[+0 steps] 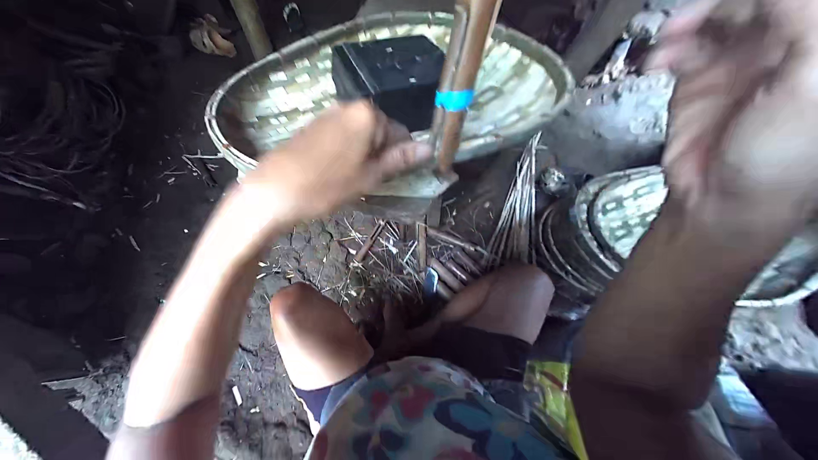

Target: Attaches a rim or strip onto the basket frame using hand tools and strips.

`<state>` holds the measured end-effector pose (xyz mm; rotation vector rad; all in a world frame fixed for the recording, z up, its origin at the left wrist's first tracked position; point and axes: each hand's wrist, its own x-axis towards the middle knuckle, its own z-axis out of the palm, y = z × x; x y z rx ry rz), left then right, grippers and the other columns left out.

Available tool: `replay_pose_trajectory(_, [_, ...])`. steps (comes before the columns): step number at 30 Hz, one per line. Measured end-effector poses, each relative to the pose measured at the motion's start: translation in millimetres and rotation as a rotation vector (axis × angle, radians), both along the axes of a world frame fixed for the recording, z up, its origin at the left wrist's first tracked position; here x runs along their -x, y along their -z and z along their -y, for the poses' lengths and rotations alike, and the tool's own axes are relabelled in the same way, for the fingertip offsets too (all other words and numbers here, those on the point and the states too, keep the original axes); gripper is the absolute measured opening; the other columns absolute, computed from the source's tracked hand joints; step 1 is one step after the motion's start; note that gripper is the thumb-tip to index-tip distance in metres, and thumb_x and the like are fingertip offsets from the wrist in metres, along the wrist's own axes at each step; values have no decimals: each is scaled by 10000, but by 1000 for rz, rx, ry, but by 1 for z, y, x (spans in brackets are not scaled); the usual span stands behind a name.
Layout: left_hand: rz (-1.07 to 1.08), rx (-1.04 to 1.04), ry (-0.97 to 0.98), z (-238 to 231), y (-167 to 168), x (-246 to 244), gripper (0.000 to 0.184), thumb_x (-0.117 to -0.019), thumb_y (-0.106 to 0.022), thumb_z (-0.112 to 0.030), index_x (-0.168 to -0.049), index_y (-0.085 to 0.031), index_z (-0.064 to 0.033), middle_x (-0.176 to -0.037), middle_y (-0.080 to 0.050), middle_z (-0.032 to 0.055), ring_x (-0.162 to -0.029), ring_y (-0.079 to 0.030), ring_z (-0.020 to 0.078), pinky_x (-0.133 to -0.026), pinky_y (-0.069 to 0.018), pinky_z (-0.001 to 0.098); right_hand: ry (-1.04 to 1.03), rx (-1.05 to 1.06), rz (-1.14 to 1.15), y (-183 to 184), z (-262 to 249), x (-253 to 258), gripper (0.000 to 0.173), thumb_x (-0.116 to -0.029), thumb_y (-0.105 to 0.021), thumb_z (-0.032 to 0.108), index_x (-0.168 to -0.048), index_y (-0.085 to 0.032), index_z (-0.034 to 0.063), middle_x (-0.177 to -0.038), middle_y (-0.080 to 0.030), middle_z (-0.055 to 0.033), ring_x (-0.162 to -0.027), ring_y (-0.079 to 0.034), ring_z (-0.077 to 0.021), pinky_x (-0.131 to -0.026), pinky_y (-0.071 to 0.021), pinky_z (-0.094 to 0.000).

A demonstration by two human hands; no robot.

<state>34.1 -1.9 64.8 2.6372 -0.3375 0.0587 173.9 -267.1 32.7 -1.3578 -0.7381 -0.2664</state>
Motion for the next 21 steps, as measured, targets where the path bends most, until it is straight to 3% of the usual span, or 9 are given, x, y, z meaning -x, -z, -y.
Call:
replay_pose_trajectory(1, [-75,16,52,-6,-9,-9,383,-1065,-503,-390,-812,-673,-158,-654,-549,-83,-550,-481,1,-509,-390,229,21,69,-24,12,11,32,148,-1027,-445,138,-1015,-583,189,-816,-676,147,-692,-645,3,-699,-567,-196])
replay_pose_trajectory(3, [-203,7,82,-12,-23,-19,387,-1061,-505,-384,-785,-688,-184,-626,-550,-123,-540,-488,-41,-504,-398,171,47,211,-43,43,22,95,397,-1001,-530,248,-1379,-438,169,-962,-650,119,-541,-549,5,-470,-508,-181])
replay_pose_trajectory(4, [-232,-20,68,-11,-28,-21,376,-1060,-508,-387,-810,-708,-191,-658,-588,-129,-584,-539,-48,-543,-445,161,41,306,-33,59,25,123,558,-1035,-527,267,-1545,-315,189,-1115,-647,70,-556,-539,-3,-461,-493,-192])
replay_pose_trajectory(5, [-248,-47,47,-10,-32,-21,353,-1058,-511,-383,-850,-725,-194,-699,-625,-135,-636,-583,-55,-587,-482,155,58,364,-6,72,21,144,597,-1042,-514,262,-1598,-310,184,-1137,-661,12,-569,-536,-17,-457,-468,-208])
replay_pose_trajectory(7, [-263,-90,-3,-4,-36,-18,298,-1051,-536,-369,-906,-731,-196,-744,-649,-143,-677,-615,-72,-618,-515,133,68,407,45,88,6,166,480,-1036,-502,194,-1511,-516,122,-1055,-667,-75,-641,-570,-46,-511,-485,-214])
replay_pose_trajectory(9, [-262,-118,-20,1,-39,-17,248,-1030,-580,-362,-991,-755,-189,-787,-670,-140,-699,-622,-82,-641,-525,121,68,446,78,95,-5,171,425,-1019,-504,143,-1424,-615,78,-1035,-669,-124,-754,-608,-86,-633,-514,-216])
replay_pose_trajectory(12, [-258,-112,-13,6,-40,-14,212,-995,-647,-279,-1132,-760,-162,-897,-718,-132,-769,-634,-109,-695,-519,91,74,470,99,99,-14,169,425,-1009,-497,149,-1403,-635,73,-972,-650,-126,-715,-578,-119,-586,-467,-232])
replay_pose_trajectory(16, [-192,-117,-49,11,-34,-12,194,-945,-707,-171,-1126,-745,-115,-849,-693,-115,-735,-607,-114,-698,-497,79,55,465,84,97,-17,167,436,-1014,-501,156,-1430,-617,103,-997,-659,-132,-692,-578,-132,-559,-458,-258])
replay_pose_trajectory(21, [-137,-112,-88,11,-25,-8,210,-941,-712,-153,-1146,-744,-119,-953,-739,-73,-832,-652,-96,-769,-521,92,48,468,108,95,-14,163,444,-1019,-495,160,-1448,-601,114,-1012,-653,-130,-704,-574,-120,-570,-456,-242])
